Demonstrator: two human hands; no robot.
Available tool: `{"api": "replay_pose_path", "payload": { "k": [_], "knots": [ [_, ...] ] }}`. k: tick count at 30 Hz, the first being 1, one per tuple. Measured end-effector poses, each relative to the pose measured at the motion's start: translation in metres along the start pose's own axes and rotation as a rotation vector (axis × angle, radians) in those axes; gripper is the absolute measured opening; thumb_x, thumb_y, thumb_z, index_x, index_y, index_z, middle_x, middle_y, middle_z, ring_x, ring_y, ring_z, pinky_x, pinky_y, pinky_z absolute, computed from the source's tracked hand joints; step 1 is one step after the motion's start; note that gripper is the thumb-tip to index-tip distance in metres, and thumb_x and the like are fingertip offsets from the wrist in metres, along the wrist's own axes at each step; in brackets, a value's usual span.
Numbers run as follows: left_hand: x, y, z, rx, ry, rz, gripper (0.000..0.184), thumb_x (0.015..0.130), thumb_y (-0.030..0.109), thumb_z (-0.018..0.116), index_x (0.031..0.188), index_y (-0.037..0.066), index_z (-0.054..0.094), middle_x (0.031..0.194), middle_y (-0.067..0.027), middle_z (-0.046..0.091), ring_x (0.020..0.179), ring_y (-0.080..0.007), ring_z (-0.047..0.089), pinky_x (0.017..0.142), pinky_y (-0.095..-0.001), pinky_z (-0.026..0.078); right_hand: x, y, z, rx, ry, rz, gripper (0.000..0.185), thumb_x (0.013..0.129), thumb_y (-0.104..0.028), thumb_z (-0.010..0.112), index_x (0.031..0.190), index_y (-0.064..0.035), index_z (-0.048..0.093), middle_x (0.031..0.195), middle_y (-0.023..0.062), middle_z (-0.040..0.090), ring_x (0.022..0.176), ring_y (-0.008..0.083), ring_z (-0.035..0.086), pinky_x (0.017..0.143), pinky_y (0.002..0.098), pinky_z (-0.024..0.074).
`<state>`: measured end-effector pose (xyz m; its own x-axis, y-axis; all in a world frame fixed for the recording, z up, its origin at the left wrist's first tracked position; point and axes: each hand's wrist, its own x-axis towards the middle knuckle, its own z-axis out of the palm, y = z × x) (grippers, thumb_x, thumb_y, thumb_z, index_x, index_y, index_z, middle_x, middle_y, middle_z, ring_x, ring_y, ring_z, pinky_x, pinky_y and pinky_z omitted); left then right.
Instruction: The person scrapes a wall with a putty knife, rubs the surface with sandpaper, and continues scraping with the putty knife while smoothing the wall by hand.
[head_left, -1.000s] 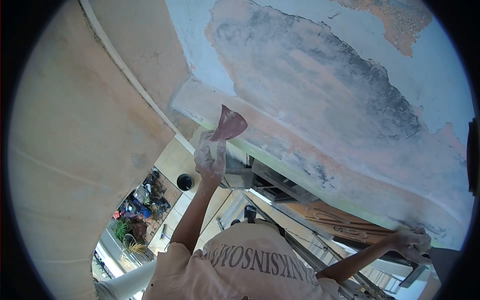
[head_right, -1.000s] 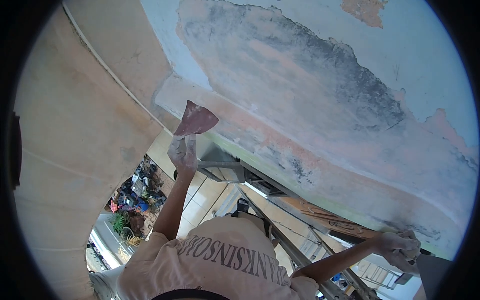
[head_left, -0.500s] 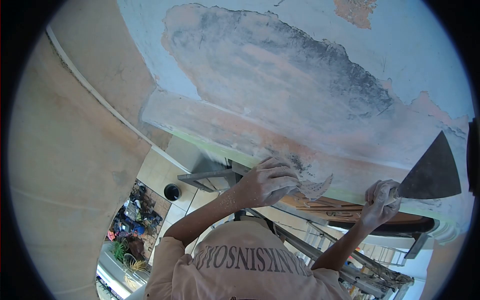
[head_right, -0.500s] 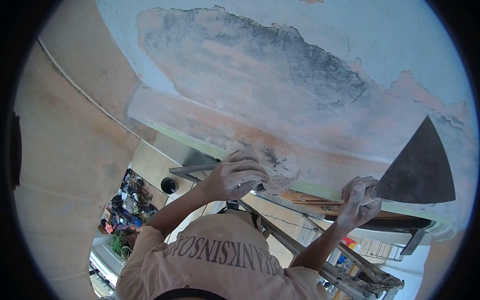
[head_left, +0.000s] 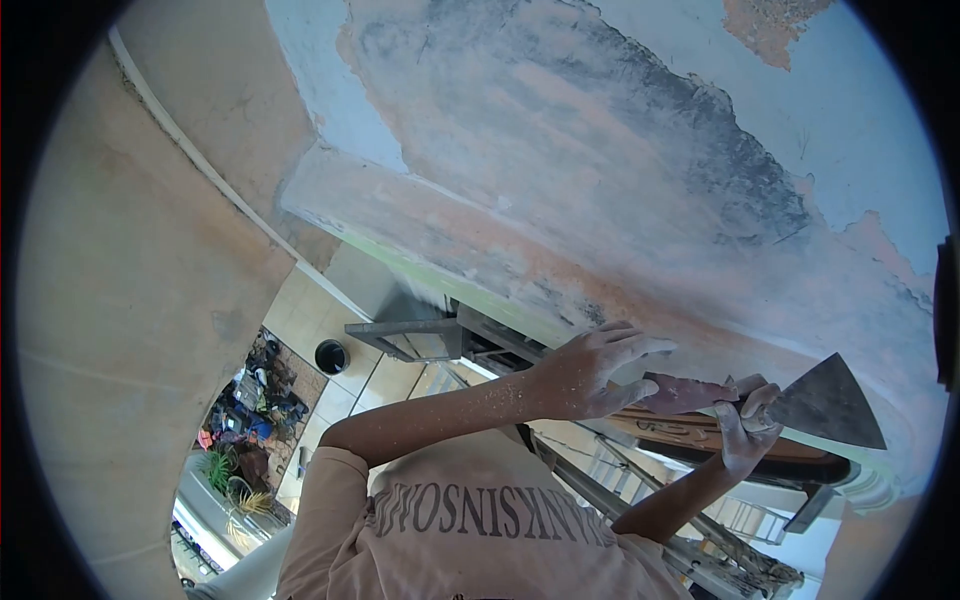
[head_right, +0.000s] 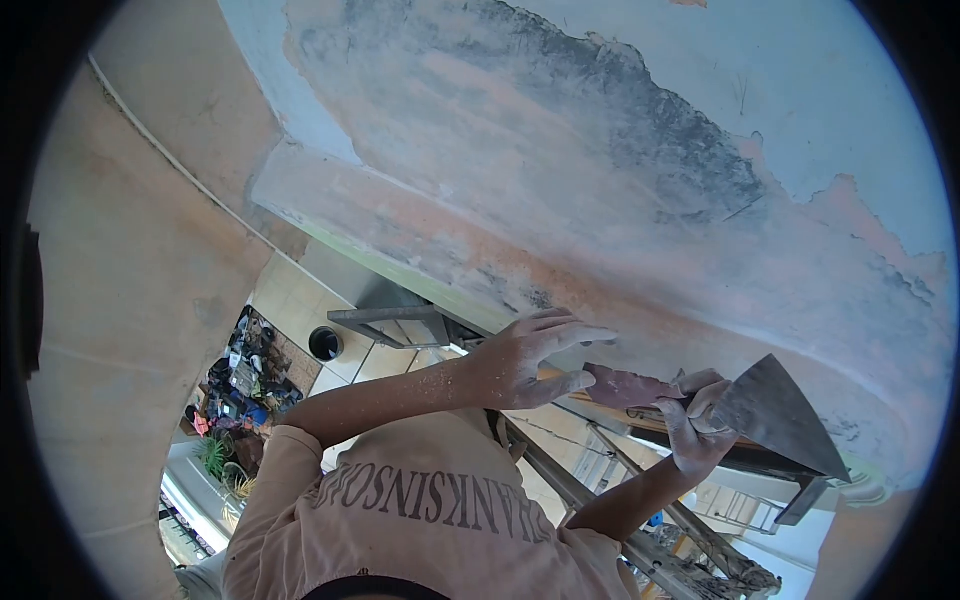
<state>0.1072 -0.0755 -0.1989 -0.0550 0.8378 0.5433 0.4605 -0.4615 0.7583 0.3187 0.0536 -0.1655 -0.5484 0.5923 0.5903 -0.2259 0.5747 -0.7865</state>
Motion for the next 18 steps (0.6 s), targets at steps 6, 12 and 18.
{"api": "replay_pose_path", "payload": {
  "k": [6,12,18],
  "knots": [
    [-0.035,-0.026,0.0,0.745,-0.29,0.244,0.06,0.081,0.031,0.064,0.13,0.001,0.047,0.138,-0.0138,0.043,0.131,-0.0267,0.037,0.108,-0.0441,0.03,0.005,-0.01,-0.023,0.319,0.194,-0.041,0.038,0.077,0.0,0.071,0.083,-0.0124,0.036,0.077,0.0039,0.046,0.052,0.0075,0.043,0.044,0.0213,0.0384],
    [-0.048,-0.03,-0.059,0.884,-0.323,0.052,0.07,0.081,0.044,0.061,0.133,0.0,0.043,0.141,-0.0165,0.039,0.134,-0.0287,0.033,0.109,-0.0471,0.028,0.008,-0.006,-0.024,0.33,0.229,-0.081,0.037,0.079,-0.002,0.07,0.083,-0.0136,0.035,0.079,0.0032,0.047,0.049,0.0052,0.042,0.038,0.0189,0.0335],
    [-0.044,-0.02,-0.088,0.961,-0.284,-0.001,0.073,0.085,0.053,0.054,0.134,0.0,0.042,0.142,-0.0156,0.038,0.136,-0.0284,0.029,0.109,-0.0481,0.027,0.009,-0.006,-0.018,0.328,0.22,-0.072,0.036,0.079,-0.001,0.069,0.083,-0.0128,0.035,0.079,0.0047,0.049,0.048,0.0051,0.043,0.038,0.0192,0.0338]
  ]
}}
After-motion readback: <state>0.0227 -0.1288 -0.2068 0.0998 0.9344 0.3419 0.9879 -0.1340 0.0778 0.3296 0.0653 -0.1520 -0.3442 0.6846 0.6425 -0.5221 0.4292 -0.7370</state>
